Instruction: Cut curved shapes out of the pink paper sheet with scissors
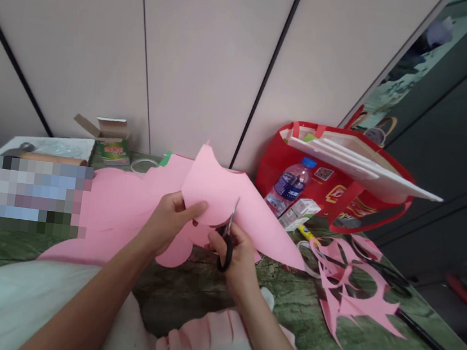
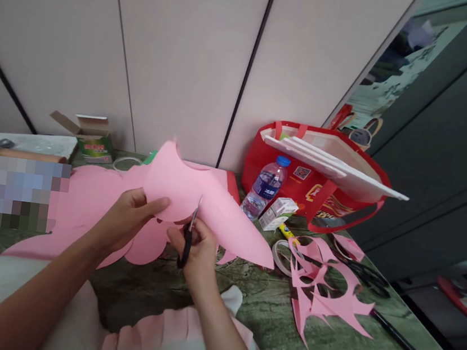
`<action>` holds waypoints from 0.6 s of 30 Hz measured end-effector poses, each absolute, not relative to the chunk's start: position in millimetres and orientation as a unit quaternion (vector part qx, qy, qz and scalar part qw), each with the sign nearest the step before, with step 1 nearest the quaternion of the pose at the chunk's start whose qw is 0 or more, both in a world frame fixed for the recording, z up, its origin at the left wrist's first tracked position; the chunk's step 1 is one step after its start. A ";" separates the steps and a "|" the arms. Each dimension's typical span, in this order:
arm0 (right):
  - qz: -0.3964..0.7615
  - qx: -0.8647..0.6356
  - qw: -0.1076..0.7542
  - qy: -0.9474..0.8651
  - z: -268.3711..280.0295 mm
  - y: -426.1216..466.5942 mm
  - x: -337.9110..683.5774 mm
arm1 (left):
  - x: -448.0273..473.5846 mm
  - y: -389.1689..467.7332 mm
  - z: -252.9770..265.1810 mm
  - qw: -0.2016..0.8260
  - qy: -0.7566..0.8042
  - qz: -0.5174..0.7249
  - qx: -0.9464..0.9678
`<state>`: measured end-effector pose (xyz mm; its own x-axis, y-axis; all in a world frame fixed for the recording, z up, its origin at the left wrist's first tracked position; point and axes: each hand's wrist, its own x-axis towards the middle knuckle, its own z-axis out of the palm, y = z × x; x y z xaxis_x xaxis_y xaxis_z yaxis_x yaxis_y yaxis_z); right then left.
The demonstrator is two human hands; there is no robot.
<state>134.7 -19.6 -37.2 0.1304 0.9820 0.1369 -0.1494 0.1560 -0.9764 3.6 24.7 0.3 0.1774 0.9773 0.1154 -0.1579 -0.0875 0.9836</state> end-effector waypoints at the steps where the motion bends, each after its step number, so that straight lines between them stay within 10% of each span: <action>1: 0.510 -0.434 0.592 -0.448 -40.4 -18.8 134.2 | 3.6 25.8 0.1 0.539 0.413 0.514 0.524; 18: 0.623 -0.353 0.580 -0.389 -39.8 -21.2 126.5 | 26.6 7.8 -4.0 0.515 0.505 0.513 0.465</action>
